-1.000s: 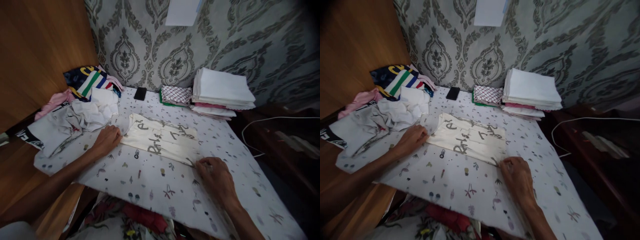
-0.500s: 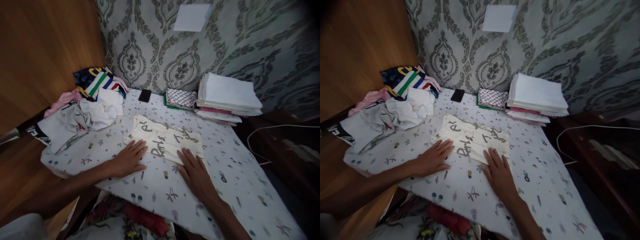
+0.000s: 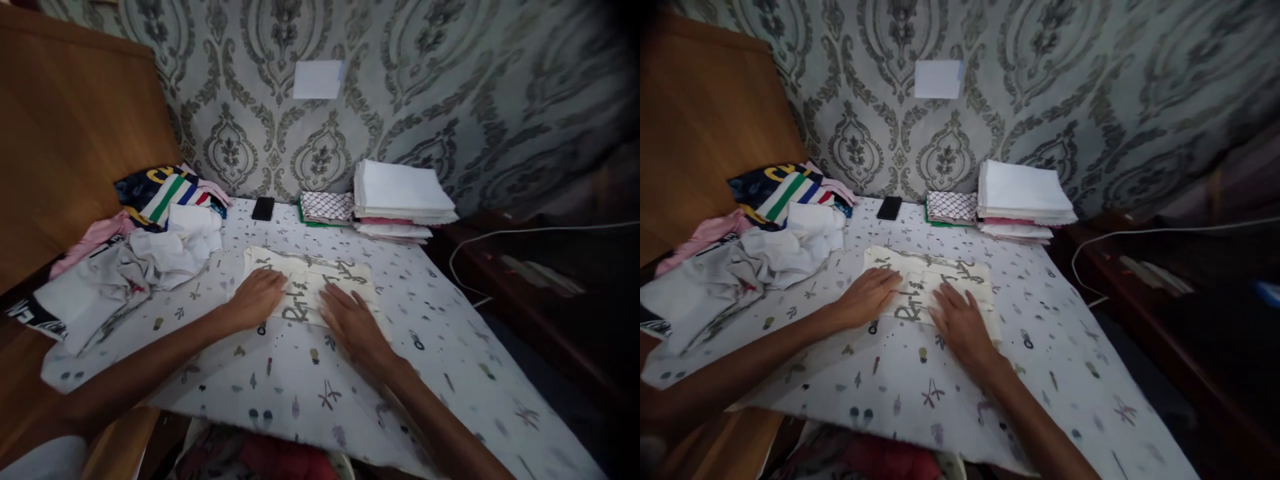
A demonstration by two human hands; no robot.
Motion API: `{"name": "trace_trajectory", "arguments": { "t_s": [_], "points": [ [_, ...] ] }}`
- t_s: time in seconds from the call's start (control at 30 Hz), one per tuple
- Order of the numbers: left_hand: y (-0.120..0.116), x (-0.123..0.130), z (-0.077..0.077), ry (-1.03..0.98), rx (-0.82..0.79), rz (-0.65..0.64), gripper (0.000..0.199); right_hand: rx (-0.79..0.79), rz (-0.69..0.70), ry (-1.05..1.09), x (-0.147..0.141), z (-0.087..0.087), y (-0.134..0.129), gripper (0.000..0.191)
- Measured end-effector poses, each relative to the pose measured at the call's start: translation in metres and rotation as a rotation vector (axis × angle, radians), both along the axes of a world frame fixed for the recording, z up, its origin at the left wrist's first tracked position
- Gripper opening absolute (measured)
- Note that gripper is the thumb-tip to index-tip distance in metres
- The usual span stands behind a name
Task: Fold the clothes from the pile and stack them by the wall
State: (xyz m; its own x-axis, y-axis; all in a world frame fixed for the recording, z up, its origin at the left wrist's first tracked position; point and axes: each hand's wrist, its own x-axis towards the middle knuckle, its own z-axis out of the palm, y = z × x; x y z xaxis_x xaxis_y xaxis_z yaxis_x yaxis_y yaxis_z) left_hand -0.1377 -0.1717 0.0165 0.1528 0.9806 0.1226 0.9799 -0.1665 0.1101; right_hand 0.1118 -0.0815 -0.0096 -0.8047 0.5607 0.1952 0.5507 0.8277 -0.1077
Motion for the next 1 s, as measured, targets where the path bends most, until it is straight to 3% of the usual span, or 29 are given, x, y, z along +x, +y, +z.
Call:
{"name": "trace_trajectory", "arguments": {
  "t_s": [0.1, 0.23, 0.53, 0.67, 0.77, 0.9, 1.0],
  "points": [
    [0.032, -0.008, -0.023, 0.001, 0.003, 0.001, 0.058, -0.047, -0.009, -0.046, -0.019, -0.003, 0.009, 0.061],
    [0.042, -0.024, -0.05, 0.031, -0.054, -0.002, 0.073, -0.064, -0.042, -0.1, -0.002, -0.016, 0.021, 0.068],
    [0.038, -0.03, -0.054, 0.023, -0.019, -0.027, 0.076, -0.072, -0.274, -0.035, 0.065, -0.025, 0.029, 0.069],
    [0.036, -0.029, -0.045, -0.012, -0.043, -0.004, 0.072, -0.064, -0.45, 0.12, 0.078, -0.027, 0.028, 0.065],
    [0.05, -0.021, -0.023, -0.129, -0.009, -0.011, 0.066, -0.052, -0.536, 0.236, 0.085, -0.022, 0.023, 0.057],
    [0.11, 0.015, 0.006, -0.261, 0.0, -0.154, 0.047, -0.065, -0.626, 0.294, 0.089, -0.013, 0.009, 0.042],
    [0.168, 0.061, 0.012, -0.24, -0.082, -0.239, 0.035, -0.069, -0.663, 0.258, 0.087, -0.01, 0.0, 0.035]
  ]
}}
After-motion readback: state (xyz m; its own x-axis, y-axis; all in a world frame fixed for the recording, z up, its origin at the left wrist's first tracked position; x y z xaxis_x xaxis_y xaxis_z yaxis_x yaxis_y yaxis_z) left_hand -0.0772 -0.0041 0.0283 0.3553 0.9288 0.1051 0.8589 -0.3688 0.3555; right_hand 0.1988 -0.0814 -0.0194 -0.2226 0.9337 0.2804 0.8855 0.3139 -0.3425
